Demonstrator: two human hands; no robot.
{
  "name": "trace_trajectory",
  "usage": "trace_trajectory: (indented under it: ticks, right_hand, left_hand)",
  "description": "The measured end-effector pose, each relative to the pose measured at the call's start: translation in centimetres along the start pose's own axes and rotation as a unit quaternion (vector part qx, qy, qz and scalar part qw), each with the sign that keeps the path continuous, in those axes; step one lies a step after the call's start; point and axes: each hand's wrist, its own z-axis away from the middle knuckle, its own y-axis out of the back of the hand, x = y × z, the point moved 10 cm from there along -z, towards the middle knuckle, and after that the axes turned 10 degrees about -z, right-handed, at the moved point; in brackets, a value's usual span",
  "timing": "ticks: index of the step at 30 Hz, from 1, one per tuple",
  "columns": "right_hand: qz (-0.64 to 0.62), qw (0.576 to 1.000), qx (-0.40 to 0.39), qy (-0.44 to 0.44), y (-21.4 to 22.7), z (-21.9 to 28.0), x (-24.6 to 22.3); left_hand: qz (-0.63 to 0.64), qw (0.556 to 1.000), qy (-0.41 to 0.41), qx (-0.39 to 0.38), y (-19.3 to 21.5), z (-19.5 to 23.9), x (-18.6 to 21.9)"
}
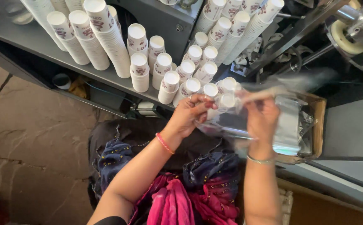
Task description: The person puts paper cups into plastic bags by hand and places the filled bags into a box.
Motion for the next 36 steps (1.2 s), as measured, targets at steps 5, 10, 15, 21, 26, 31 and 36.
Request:
trace_trajectory:
  ticks: [5,10,15,21,26,31,36]
  right_hand:
    - [0.328,0.944,0.034,0.007,1.8,3.7,9.5]
    - [0.378,0.925,-0.022,0.012,-0.6,7.1,9.4]
    - [0.348,0.931,-0.101,0.034,-8.4,9.6,-0.9]
    - [0.212,0.969,-0.051,0.117,-5.0,12.1,-3.9]
    - [0.33,0.917,-0.09,0.207,-8.0,11.9,-10.0]
    - [0.287,0.917,-0.275,0.03,-3.7,17.5,-6.9]
    - [0.77,0.499,-0.052,-0.395,17.0,21.0,-8.2]
  left_hand:
    - [-0.261,0.941,0.015,0.213,8.9,2.0,-7.8]
    - [-0.528,0.8,0.008,0.285,9.2,4.9,-7.9]
    - [-0.401,0.89,-0.132,0.173,-1.4,5.7,1.7]
    - [-0.286,0.946,0.044,-0.145,-6.9,9.0,-2.2]
    - [-0.357,0.918,0.064,-0.157,-7.3,11.6,-4.9]
    - [-0.542,0.798,-0.217,-0.15,-10.8,11.8,0.4]
    - [-0.531,0.847,-0.021,0.021,-6.0,9.8,0.2]
